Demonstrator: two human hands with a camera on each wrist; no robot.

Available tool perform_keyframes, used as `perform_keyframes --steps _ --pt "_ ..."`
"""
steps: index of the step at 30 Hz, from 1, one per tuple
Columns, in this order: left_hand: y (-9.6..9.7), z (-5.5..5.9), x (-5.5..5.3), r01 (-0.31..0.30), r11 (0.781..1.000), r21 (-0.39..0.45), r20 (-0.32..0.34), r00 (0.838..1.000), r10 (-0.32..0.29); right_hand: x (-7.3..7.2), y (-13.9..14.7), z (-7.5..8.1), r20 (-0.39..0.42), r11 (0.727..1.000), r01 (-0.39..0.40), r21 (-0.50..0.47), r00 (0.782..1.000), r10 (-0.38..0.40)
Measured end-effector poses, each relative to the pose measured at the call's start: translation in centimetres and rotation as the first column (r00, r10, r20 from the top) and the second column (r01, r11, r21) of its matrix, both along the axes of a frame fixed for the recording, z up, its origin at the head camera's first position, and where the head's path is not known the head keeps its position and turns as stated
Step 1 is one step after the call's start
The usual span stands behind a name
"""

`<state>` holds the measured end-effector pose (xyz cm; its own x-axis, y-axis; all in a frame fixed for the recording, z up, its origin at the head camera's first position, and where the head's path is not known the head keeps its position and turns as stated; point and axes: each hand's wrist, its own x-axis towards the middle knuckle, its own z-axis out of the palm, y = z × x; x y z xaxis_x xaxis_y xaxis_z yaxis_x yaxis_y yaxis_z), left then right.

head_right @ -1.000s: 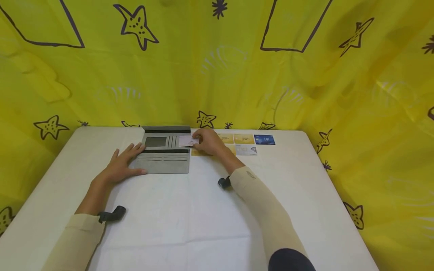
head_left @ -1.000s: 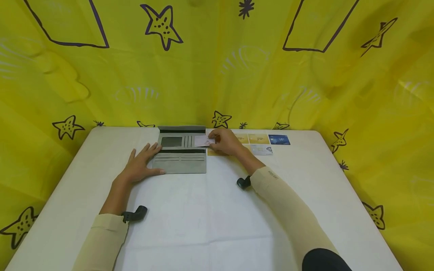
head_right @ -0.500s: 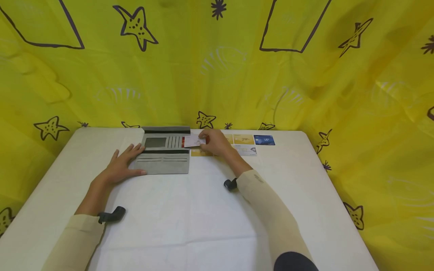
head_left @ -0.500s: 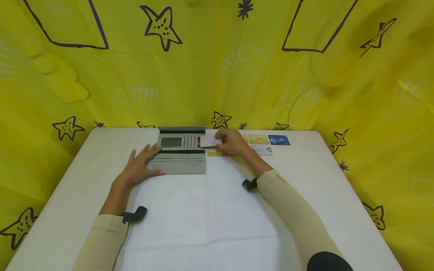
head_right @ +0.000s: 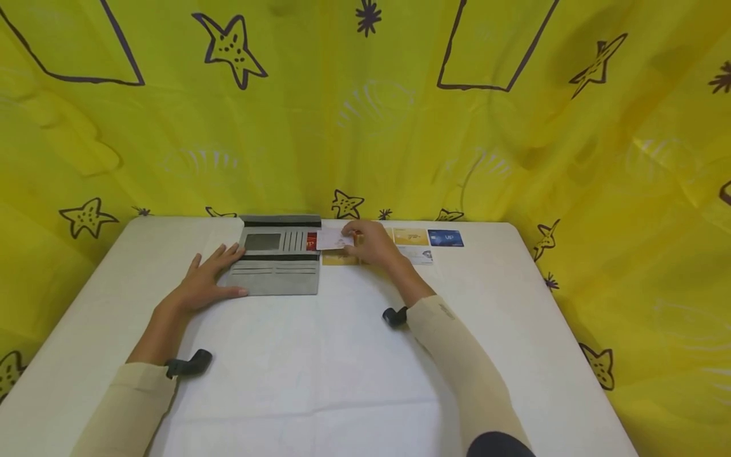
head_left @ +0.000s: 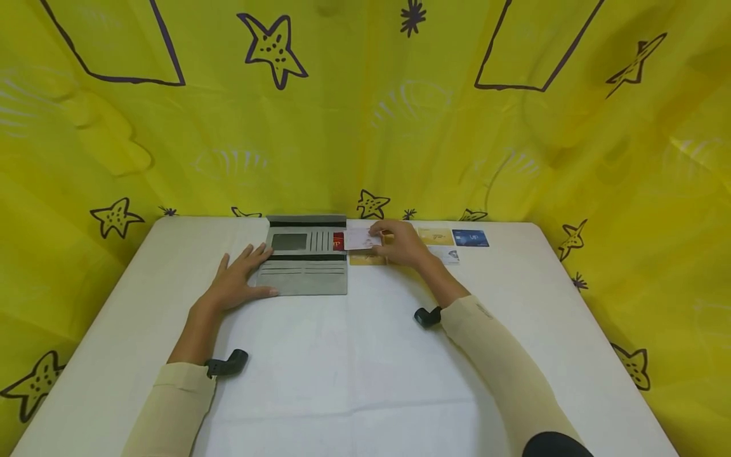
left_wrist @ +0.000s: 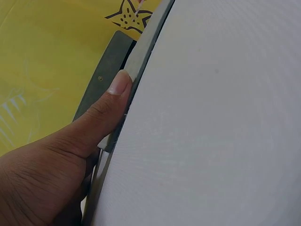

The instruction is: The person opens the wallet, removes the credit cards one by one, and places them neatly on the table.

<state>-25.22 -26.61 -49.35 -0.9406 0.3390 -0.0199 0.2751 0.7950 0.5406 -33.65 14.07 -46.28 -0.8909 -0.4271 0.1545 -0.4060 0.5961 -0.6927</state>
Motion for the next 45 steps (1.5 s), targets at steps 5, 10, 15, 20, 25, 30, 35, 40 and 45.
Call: perform_keyframes --steps 5,10,15,20,25,30,35,40,45 --pt "0.1 0.0 0.2 0.005 1.0 0.008 -0.015 1.0 -0.005 0.4 0.8 -0.1 -0.006 0.999 -0.011 -0.045 1.0 0.01" --pt "0.2 0.1 0.5 0.007 1.0 0.026 -0.031 0.999 -0.006 0.9 1.4 -0.1 -0.019 0.998 -0.015 -0.064 1.0 0.014" --pt "0.1 0.1 0.5 0.009 1.0 0.022 -0.029 1.0 -0.008 1.2 2.1 -0.2 -0.033 0.997 -0.005 -0.08 0.999 0.002" --pt "0.2 0.0 0.4 0.012 1.0 0.021 -0.024 1.0 -0.011 1.5 3.0 -0.5 -0.039 0.997 0.005 -0.08 0.999 -0.008" --pt "0.2 0.1 0.4 0.007 1.0 0.012 -0.018 1.0 -0.007 1.6 3.8 -0.7 -0.053 0.996 -0.005 -0.092 0.999 0.001" --pt "0.1 0.1 0.4 0.01 1.0 0.015 -0.02 1.0 -0.009 1.7 4.3 -0.9 -0.07 0.995 -0.016 -0.101 0.998 0.009" --pt "0.0 0.0 0.4 0.014 1.0 0.01 -0.018 1.0 -0.014 2.1 4.9 -1.0 -0.106 0.993 -0.017 -0.117 0.994 0.005" --pt "0.0 0.0 0.3 0.01 1.0 0.009 -0.023 1.0 -0.01 2.2 5.5 -1.0 -0.129 0.993 -0.003 -0.118 0.992 -0.012" --pt "0.0 0.0 0.3 0.004 1.0 0.007 -0.017 1.0 -0.003 2.3 6.1 -1.0 -0.135 0.995 -0.011 -0.098 0.991 -0.002"
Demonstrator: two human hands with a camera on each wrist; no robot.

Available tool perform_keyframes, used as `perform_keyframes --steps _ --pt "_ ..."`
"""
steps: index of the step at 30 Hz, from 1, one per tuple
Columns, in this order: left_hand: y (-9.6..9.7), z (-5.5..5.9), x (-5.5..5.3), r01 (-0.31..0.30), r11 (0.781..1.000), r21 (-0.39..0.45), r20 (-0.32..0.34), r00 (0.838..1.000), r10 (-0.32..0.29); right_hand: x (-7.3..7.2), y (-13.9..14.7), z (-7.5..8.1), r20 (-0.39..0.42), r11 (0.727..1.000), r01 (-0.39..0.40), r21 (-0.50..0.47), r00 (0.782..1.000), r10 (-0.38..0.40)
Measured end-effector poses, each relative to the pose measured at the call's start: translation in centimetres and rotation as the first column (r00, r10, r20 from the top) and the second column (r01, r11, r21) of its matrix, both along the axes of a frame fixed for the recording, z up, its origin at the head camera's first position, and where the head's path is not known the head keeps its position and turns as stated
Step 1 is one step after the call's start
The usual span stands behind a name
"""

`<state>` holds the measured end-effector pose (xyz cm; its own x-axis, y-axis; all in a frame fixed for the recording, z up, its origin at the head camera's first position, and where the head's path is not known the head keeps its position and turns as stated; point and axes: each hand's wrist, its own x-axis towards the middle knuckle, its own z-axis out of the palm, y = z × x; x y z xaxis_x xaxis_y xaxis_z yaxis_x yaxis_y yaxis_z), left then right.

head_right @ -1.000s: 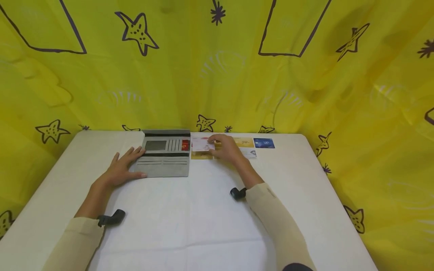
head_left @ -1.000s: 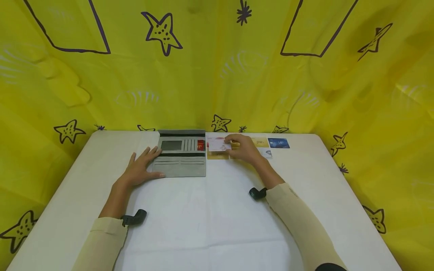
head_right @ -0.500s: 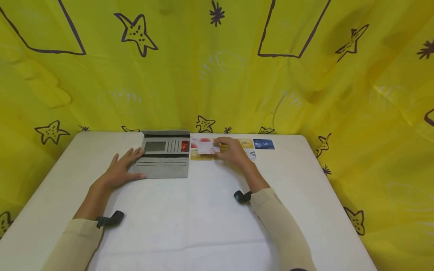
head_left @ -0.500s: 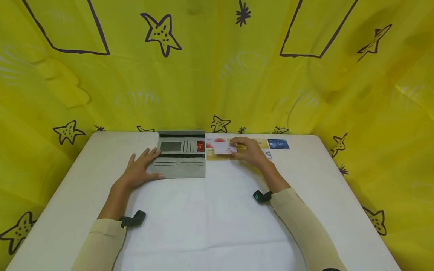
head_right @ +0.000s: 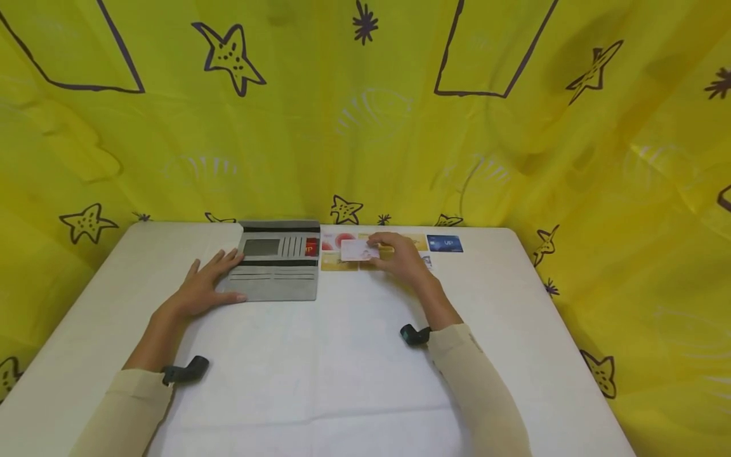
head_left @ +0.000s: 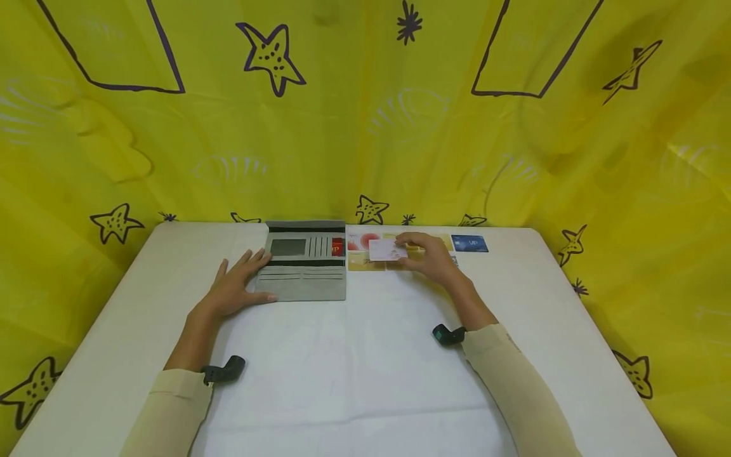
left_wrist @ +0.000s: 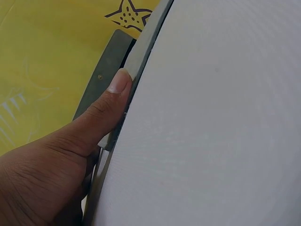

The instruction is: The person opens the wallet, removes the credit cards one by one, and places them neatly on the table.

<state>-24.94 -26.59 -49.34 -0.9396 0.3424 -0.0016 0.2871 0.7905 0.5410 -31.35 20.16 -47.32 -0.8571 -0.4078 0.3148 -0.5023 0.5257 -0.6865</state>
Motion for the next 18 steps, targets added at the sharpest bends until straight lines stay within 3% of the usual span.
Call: perform_keyframes --steps 7,18 --pt "0.1 -0.1 0.0 -0.005 1.0 -0.012 -0.003 1.0 0.005 0.4 1.0 0.1 0.036 1.0 0.016 0.024 0.999 -0.017" --pt "0.0 -0.3 -0.2 -0.011 1.0 -0.023 0.003 1.0 0.011 0.8 2.5 -0.1 0.023 1.0 0.019 0.021 1.0 -0.02"
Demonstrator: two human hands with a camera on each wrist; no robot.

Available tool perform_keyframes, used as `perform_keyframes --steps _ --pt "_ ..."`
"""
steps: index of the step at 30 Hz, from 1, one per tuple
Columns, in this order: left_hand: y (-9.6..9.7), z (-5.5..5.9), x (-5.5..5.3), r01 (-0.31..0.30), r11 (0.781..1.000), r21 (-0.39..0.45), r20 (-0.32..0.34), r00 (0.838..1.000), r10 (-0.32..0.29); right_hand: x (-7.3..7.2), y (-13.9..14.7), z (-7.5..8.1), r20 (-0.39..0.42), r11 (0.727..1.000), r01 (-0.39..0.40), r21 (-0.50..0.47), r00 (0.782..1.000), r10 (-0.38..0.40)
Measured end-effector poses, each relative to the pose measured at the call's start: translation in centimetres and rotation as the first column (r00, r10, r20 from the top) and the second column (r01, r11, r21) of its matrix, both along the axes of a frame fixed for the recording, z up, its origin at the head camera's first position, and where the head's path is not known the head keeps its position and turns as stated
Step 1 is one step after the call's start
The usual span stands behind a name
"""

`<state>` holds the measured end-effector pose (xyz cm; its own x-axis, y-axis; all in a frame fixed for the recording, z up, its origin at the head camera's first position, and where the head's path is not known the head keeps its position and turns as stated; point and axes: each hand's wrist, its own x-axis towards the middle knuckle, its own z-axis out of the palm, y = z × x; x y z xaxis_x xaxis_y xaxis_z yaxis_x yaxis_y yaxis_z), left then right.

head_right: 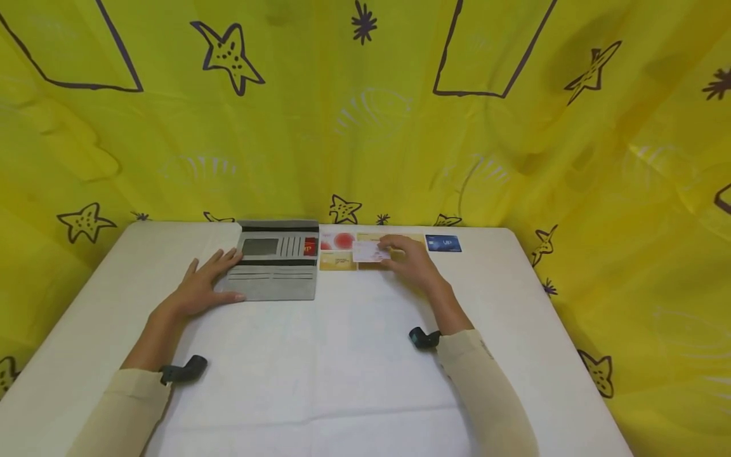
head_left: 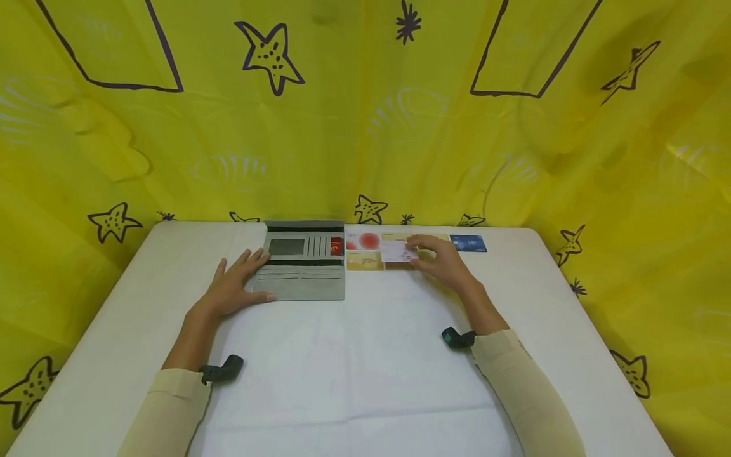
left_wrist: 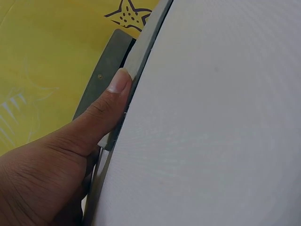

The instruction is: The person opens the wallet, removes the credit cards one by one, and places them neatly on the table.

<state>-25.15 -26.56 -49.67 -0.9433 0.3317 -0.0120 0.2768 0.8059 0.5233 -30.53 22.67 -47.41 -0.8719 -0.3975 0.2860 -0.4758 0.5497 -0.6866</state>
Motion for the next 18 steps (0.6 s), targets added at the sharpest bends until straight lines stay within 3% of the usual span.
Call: perform_keyframes --steps 18 --pt "0.0 0.1 0.1 0.008 1.0 0.005 -0.007 1.0 -0.008 0.9 1.8 -0.1 -0.053 0.999 -0.012 0.041 0.999 0.015"
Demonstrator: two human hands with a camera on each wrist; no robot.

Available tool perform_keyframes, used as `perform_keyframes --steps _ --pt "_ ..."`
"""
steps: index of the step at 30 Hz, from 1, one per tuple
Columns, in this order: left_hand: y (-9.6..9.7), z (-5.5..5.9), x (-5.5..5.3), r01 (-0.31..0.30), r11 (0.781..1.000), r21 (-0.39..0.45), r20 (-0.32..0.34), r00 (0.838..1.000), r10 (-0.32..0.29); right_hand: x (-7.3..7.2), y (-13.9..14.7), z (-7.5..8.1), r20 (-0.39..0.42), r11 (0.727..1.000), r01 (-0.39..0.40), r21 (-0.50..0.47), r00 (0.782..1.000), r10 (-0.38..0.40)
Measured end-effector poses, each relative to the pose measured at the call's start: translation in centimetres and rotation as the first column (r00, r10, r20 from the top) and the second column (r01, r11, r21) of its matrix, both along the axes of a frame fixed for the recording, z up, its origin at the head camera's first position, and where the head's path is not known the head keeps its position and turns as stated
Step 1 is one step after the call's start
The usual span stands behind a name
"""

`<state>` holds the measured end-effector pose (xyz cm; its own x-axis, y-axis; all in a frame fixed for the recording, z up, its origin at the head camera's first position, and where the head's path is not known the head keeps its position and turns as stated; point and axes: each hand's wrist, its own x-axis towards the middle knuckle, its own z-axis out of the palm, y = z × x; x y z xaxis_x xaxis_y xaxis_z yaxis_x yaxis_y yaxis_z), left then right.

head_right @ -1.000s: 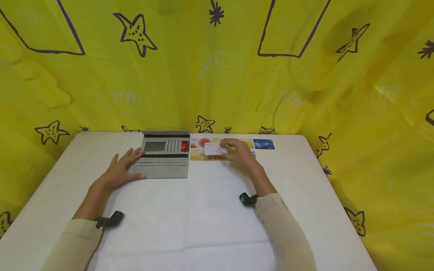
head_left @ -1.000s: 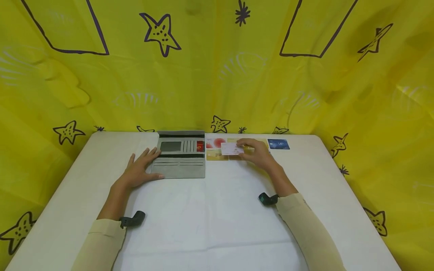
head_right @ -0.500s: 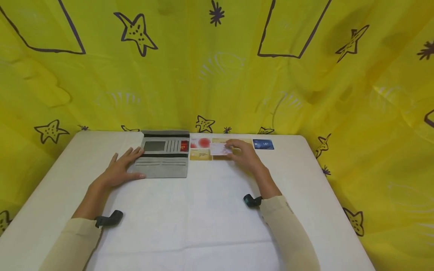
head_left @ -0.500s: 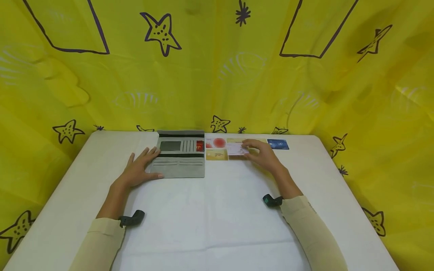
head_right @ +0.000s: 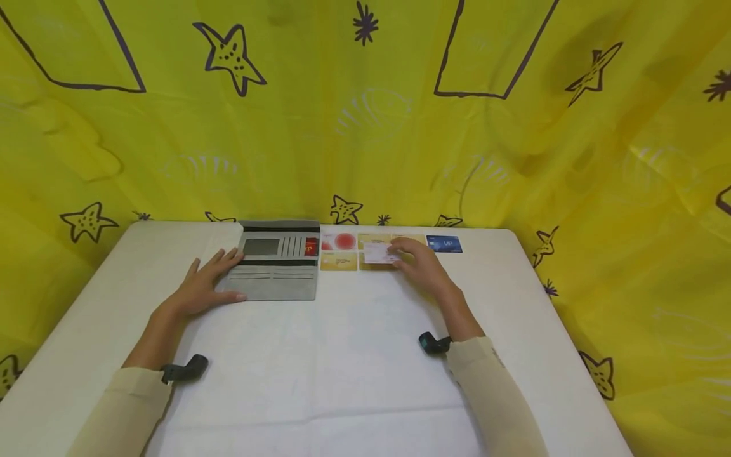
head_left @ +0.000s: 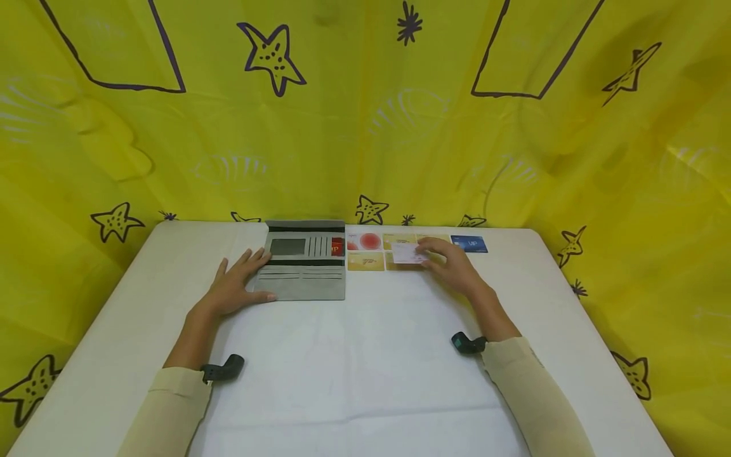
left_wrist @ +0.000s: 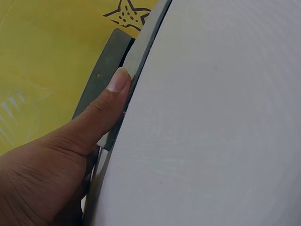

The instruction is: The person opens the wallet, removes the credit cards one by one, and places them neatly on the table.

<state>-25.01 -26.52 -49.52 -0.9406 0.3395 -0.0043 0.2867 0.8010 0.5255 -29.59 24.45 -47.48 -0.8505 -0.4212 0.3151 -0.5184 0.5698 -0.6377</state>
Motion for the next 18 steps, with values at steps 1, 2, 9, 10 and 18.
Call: perform_keyframes --steps 1,2,9,10,18 --pt "0.0 0.0 0.0 0.001 1.0 0.001 -0.001 1.0 -0.001 0.1 0.1 0.0 -0.004 1.0 0.0 0.002 1.0 0.0" --pt "0.0 0.0 0.0 0.002 1.0 0.002 -0.002 1.0 -0.002 0.1 0.3 -0.1 -0.01 1.0 0.002 0.003 1.0 -0.002" --pt "-0.1 0.1 0.0 -0.012 1.0 -0.018 -0.012 1.0 0.012 0.6 1.4 -0.3 -0.012 1.0 0.015 -0.008 1.0 -0.015" --pt "-0.1 0.1 0.0 -0.013 1.0 -0.018 -0.012 1.0 0.013 0.7 1.5 -0.3 -0.008 1.0 0.016 -0.007 1.0 -0.016" --pt "0.0 -0.2 0.0 -0.01 1.0 -0.011 -0.006 1.0 0.01 1.5 2.9 -0.1 0.019 0.997 0.07 0.023 0.997 -0.07"
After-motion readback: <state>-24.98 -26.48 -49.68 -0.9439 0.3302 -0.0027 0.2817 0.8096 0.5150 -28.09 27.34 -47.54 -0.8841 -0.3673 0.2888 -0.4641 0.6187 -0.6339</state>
